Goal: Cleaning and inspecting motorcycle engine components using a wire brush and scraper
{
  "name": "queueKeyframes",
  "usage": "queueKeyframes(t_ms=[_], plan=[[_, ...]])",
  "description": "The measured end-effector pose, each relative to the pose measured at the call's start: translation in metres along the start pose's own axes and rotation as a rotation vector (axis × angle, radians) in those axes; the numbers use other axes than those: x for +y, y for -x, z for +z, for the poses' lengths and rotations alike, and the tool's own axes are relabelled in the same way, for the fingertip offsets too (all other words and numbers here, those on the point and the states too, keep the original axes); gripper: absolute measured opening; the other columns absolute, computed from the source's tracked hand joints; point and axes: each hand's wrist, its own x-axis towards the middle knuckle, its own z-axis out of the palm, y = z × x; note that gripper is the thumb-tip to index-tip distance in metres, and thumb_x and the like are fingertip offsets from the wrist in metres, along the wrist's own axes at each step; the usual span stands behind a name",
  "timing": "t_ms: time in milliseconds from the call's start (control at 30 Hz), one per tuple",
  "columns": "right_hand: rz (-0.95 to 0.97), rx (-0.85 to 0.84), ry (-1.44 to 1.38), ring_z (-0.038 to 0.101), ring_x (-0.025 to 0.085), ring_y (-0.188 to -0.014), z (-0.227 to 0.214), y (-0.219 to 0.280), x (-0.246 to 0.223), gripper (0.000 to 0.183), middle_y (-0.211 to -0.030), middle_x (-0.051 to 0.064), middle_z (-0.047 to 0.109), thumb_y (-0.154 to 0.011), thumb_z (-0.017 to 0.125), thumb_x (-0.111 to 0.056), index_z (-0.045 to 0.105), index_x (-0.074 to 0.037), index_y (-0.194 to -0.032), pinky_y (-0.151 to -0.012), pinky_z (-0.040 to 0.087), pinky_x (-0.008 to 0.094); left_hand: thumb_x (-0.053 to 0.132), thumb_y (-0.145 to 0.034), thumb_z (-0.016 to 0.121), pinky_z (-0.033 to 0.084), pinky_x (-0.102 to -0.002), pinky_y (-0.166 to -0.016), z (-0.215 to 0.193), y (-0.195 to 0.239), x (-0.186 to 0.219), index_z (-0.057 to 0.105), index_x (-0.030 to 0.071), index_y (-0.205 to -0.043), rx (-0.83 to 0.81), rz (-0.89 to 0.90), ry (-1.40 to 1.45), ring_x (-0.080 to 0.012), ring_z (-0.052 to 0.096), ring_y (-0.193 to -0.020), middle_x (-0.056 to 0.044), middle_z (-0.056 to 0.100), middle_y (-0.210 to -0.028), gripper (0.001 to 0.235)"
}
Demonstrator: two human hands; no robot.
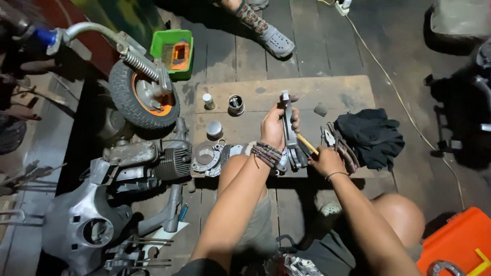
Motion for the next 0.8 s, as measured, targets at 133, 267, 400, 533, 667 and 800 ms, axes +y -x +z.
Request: queueKeyframes(t_ms=[133, 267, 400, 533, 667, 800], plan=[[0.033, -0.061, 0.033, 0.071, 0.040, -0.116, 0.006, 0.000, 0.002, 0.047, -0.113, 0.019, 0.076, -0.084, 0.080, -0.037, 0.069, -0.010, -0.121, -0.095, 0.059, 0.054, 0.017, -0.095, 0.035, 0.046, -0.030, -0.046, -0.011, -0.004, 0.000, 0.057, 0.007, -0.126, -0.056, -0.027, -0.009, -0.0200, 0.048, -0.056, -0.012, 0.048, -0.075, 0.039], [0.047, -0.033, 0.027, 0.072, 0.043, -0.113, -0.003, 0.010, -0.004, 0.045, -0.110, 0.022, 0.077, -0.087, 0.072, -0.041, 0.070, -0.008, -0.118, -0.094, 0.058, 0.057, 0.015, -0.094, 0.037, 0.042, -0.029, -0.045, -0.009, 0.004, 0.005, 0.057, 0.006, -0.124, -0.054, -0.027, -0.025, -0.0188, 0.047, -0.056, -0.012, 0.048, -0.075, 0.037], [0.089, 0.086, -0.050, 0.070, 0.046, -0.113, -0.032, 0.023, -0.020, 0.047, -0.107, 0.025, 0.077, -0.093, 0.054, -0.047, 0.073, -0.007, -0.111, -0.097, 0.054, 0.057, 0.017, -0.095, 0.042, 0.040, -0.027, -0.043, -0.001, 0.011, 0.013, 0.059, 0.004, -0.120, -0.036, -0.027, -0.047, -0.0175, 0.046, -0.055, -0.012, 0.049, -0.073, 0.033], [0.160, 0.151, -0.145, 0.071, 0.045, -0.111, -0.027, 0.008, 0.007, 0.051, -0.102, 0.023, 0.077, -0.091, 0.052, -0.054, 0.074, -0.012, -0.111, -0.094, 0.055, 0.056, 0.025, -0.096, 0.045, 0.039, -0.027, -0.040, -0.002, 0.008, 0.013, 0.061, 0.005, -0.119, -0.019, -0.070, -0.042, -0.0176, 0.043, -0.051, -0.011, 0.046, -0.069, 0.034], [0.101, 0.325, -0.493, 0.070, 0.043, -0.098, -0.037, 0.011, 0.025, 0.039, -0.090, 0.019, 0.073, -0.091, 0.067, -0.050, 0.072, -0.015, -0.107, -0.084, 0.054, 0.053, 0.034, -0.102, 0.046, 0.040, -0.025, -0.040, 0.005, 0.011, 0.014, 0.061, 0.005, -0.119, -0.007, -0.040, -0.100, -0.0147, 0.045, -0.051, -0.009, 0.046, -0.070, 0.037], [-0.244, 0.658, -0.814, 0.067, 0.030, -0.081, -0.057, 0.053, 0.012, 0.026, -0.077, 0.018, 0.067, -0.091, 0.085, -0.018, 0.067, -0.005, -0.104, -0.073, 0.050, 0.039, 0.035, -0.108, 0.048, 0.040, -0.026, -0.036, 0.011, 0.011, 0.009, 0.060, 0.002, -0.118, 0.071, 0.065, -0.316, -0.0156, 0.046, -0.049, -0.011, 0.047, -0.070, 0.037]])
